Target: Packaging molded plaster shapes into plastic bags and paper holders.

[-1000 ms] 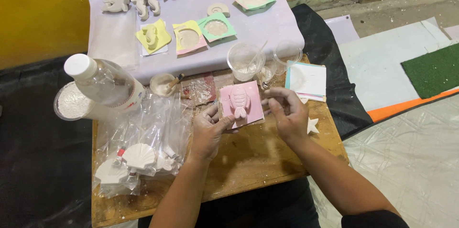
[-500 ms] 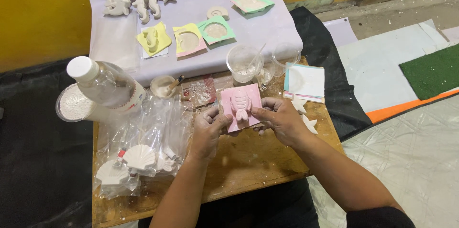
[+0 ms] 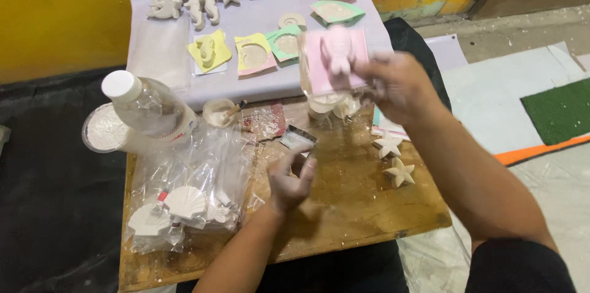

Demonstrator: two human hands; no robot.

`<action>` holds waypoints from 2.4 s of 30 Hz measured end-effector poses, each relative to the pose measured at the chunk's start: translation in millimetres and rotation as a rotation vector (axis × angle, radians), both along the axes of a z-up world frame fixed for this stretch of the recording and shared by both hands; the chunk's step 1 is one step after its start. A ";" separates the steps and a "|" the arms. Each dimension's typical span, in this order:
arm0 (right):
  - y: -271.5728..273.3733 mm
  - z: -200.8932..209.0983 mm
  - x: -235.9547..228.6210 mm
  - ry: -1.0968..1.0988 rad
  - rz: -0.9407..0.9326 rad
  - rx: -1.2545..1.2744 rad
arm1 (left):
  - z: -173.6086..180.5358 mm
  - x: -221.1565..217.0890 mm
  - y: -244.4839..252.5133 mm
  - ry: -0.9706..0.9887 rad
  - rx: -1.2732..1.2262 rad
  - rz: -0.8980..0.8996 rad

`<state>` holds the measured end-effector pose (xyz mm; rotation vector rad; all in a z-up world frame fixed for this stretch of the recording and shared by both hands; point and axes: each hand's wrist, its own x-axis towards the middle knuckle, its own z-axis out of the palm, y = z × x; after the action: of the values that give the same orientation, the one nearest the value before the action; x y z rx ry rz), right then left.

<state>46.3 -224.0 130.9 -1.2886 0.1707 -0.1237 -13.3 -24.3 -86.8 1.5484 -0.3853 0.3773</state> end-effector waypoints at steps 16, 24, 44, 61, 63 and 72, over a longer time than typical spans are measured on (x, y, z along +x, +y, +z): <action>98.4 -3.5 232.3 0.323 0.080 -0.556 | 46.3 -5.8 -0.1 -0.328 0.416 0.020; 95.4 -69.0 323.0 0.535 0.175 -0.648 | 21.8 -9.6 -1.8 -0.316 0.439 0.000; 115.7 -122.5 392.0 0.671 0.322 -1.456 | 10.6 -8.4 -6.5 -0.369 0.361 -0.084; 101.8 -41.2 339.9 0.546 0.041 -1.424 | 36.3 -9.8 -0.2 -0.335 0.381 -0.117; 84.2 -28.5 336.2 0.304 0.011 -1.550 | 34.7 -9.3 -4.3 -0.390 0.421 -0.011; -8.2 61.0 118.9 -0.284 0.052 -1.511 | 46.6 -9.2 -5.4 -0.339 0.339 0.022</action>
<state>165.3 -232.2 191.9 -2.7457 -0.2786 -0.4371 -22.4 -29.7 -40.2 1.8217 -0.7258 0.6191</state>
